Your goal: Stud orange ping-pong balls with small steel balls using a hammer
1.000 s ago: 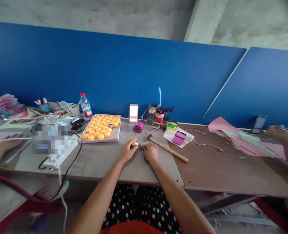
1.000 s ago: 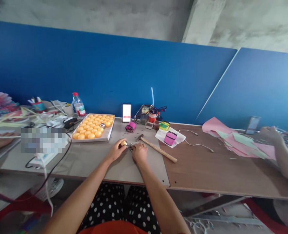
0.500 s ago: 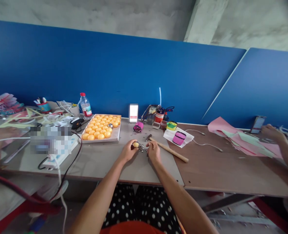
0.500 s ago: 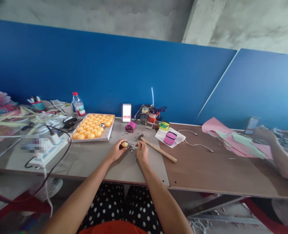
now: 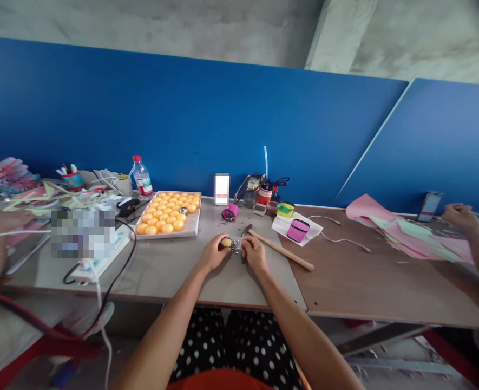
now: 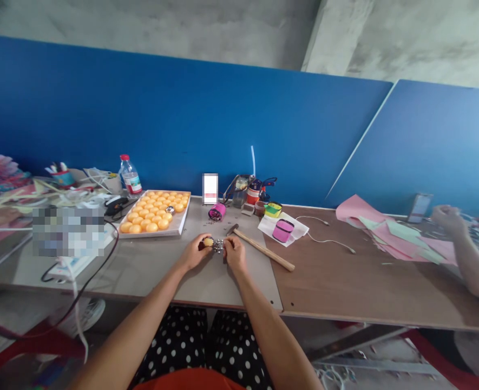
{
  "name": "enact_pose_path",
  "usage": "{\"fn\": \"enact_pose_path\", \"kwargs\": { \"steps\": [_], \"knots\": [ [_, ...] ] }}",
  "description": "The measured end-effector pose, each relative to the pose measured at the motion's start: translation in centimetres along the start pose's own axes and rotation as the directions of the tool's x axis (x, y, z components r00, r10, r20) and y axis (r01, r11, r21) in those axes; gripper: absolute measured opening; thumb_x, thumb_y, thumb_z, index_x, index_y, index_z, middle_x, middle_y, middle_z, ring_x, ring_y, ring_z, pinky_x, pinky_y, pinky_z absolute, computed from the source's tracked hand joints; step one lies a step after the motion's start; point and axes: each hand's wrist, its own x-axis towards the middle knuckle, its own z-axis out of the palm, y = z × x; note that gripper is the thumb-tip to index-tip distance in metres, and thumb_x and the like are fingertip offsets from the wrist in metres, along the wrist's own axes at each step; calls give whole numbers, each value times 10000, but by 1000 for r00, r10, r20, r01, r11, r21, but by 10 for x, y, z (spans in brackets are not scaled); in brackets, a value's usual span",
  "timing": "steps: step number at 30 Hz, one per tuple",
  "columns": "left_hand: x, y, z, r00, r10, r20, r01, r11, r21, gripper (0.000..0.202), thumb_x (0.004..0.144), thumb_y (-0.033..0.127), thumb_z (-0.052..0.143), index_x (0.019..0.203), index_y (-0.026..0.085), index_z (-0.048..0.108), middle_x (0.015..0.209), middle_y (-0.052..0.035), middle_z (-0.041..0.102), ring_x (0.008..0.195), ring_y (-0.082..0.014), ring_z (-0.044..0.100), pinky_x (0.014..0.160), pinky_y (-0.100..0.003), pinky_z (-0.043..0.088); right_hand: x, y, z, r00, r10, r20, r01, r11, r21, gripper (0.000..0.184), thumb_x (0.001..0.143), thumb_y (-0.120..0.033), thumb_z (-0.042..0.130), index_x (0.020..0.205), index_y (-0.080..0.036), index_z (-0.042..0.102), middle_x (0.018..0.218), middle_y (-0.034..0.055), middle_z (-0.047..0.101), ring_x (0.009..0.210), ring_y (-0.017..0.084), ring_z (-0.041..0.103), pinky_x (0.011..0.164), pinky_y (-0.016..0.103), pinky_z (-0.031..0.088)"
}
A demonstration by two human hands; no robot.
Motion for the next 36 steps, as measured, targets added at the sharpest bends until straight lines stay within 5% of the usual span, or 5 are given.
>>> {"fn": "enact_pose_path", "kwargs": {
  "steps": [7,19,26,36],
  "knots": [
    [0,1,0,1000,-6,-4,6,999,-33,403,706,208,607,1107,191,570,1017,-57,647,926,-195,602,866,-341,470,-1,-2,-1,998,-23,57,25,999,-41,281,712,-381,520,809,-148,644,468,-43,477,438,95,423,435,219,361],
    [-1,5,-2,1000,0,15,-1,1000,22,415,713,202,592,1125,178,551,1083,-76,629,969,-207,595,889,-357,460,-3,-1,3,968,89,236,-93,996,5,155,673,-307,514,765,-186,540,464,-62,503,387,96,426,407,217,364],
    [-2,2,-1,998,41,54,-42,999,20,429,710,199,598,1136,187,551,1146,-76,611,1034,-214,574,928,-362,440,0,5,3,970,-137,199,176,966,-192,130,682,-277,489,693,-185,581,748,11,581,728,148,532,711,273,423],
    [-2,4,-3,997,37,69,-39,999,31,433,717,199,592,1148,182,553,1170,-84,604,1038,-215,576,939,-364,436,-1,8,5,967,-84,239,152,946,-285,145,717,-276,469,730,-184,580,761,15,576,751,163,536,737,289,409]
  ]
}}
